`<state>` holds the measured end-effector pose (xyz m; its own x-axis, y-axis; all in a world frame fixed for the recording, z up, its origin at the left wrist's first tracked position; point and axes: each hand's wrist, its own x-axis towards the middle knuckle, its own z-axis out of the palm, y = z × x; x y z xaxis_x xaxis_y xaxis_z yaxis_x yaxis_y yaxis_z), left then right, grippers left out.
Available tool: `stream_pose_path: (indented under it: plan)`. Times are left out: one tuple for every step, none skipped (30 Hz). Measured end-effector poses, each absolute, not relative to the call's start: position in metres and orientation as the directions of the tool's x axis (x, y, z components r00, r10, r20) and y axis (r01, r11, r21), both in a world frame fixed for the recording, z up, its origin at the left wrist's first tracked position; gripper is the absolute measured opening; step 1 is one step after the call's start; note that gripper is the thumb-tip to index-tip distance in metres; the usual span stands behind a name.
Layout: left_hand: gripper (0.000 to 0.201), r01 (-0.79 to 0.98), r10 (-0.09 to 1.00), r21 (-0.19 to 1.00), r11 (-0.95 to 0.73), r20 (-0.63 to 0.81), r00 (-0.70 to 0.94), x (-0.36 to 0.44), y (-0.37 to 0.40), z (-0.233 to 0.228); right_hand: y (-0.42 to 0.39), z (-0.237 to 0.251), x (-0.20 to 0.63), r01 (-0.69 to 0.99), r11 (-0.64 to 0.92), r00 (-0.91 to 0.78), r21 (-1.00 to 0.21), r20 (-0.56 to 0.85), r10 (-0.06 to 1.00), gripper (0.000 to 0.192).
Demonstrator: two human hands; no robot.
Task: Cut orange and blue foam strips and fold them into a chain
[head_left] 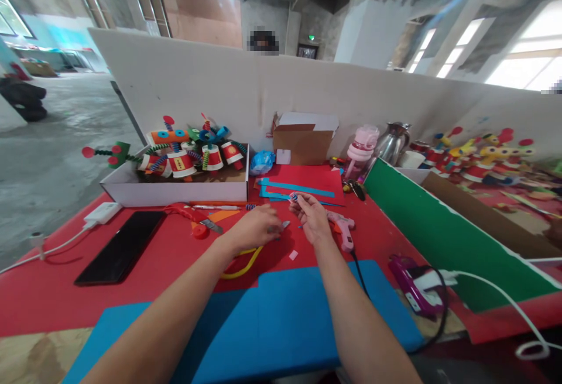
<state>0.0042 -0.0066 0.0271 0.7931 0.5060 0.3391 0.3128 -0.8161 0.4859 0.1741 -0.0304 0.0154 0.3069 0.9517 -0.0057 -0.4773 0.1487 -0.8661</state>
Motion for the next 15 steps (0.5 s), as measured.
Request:
stream_pose_path:
  plan:
    - [0.012,0.329,0.46,0.395,-0.857,0.301,0.835,0.005,-0.009,0.026,-0.03,0.015,0.175,-0.481,0.145,0.307,-0.865,-0.011,0.952,0.024]
    - [0.014,0.347,0.437,0.323,-0.88,0.266,0.859,0.006,-0.011,0.024,-0.03,0.016,0.175,-0.482,0.141,0.304,-0.864,-0.014,0.952,0.024]
    - [0.017,0.363,0.427,0.271,-0.891,0.236,0.873,0.008,-0.012,0.022,-0.03,0.016,0.175,-0.484,0.14,0.303,-0.864,-0.015,0.953,0.024]
    - [0.018,0.377,0.425,0.232,-0.897,0.215,0.879,0.009,-0.013,0.02,-0.031,0.016,0.174,-0.485,0.142,0.302,-0.863,-0.012,0.953,0.024]
    - [0.019,0.388,0.426,0.203,-0.899,0.201,0.882,0.011,-0.013,0.018,-0.031,0.016,0.174,-0.488,0.146,0.303,-0.861,-0.01,0.953,0.023]
    - [0.018,0.398,0.428,0.177,-0.9,0.193,0.883,0.013,-0.013,0.016,-0.031,0.017,0.173,-0.492,0.152,0.309,-0.857,-0.009,0.951,0.023]
    - [0.019,0.406,0.43,0.154,-0.901,0.189,0.883,0.014,-0.013,0.015,-0.031,0.018,0.173,-0.497,0.158,0.317,-0.853,-0.009,0.948,0.023]
    - [0.023,0.415,0.434,0.136,-0.9,0.182,0.882,0.016,-0.014,0.015,-0.031,0.018,0.173,-0.504,0.168,0.328,-0.847,-0.008,0.945,0.023]
    - [0.027,0.425,0.442,0.131,-0.896,0.175,0.88,0.017,-0.014,0.017,-0.031,0.019,0.174,-0.513,0.181,0.341,-0.839,-0.006,0.94,0.023]
    - [0.029,0.435,0.455,0.143,-0.889,0.165,0.875,0.019,-0.015,0.019,-0.031,0.02,0.175,-0.523,0.196,0.355,-0.83,-0.003,0.935,0.024]
    - [0.029,0.44,0.466,0.175,-0.88,0.155,0.871,0.02,-0.017,0.022,-0.031,0.021,0.176,-0.532,0.213,0.37,-0.819,0.002,0.929,0.024]
    - [0.027,0.437,0.474,0.227,-0.87,0.142,0.869,0.021,-0.019,0.026,-0.03,0.022,0.178,-0.541,0.231,0.384,-0.808,0.006,0.923,0.025]
    - [0.024,0.422,0.472,0.291,-0.859,0.129,0.872,0.022,-0.022,0.03,-0.03,0.023,0.179,-0.551,0.244,0.396,-0.798,0.008,0.918,0.025]
    - [0.023,0.396,0.46,0.355,-0.847,0.113,0.881,0.023,-0.025,0.033,-0.03,0.024,0.181,-0.56,0.255,0.406,-0.788,0.007,0.914,0.024]
    - [0.021,0.369,0.441,0.407,-0.835,0.096,0.893,0.024,-0.028,0.036,-0.029,0.024,0.182,-0.568,0.26,0.411,-0.781,0.005,0.912,0.023]
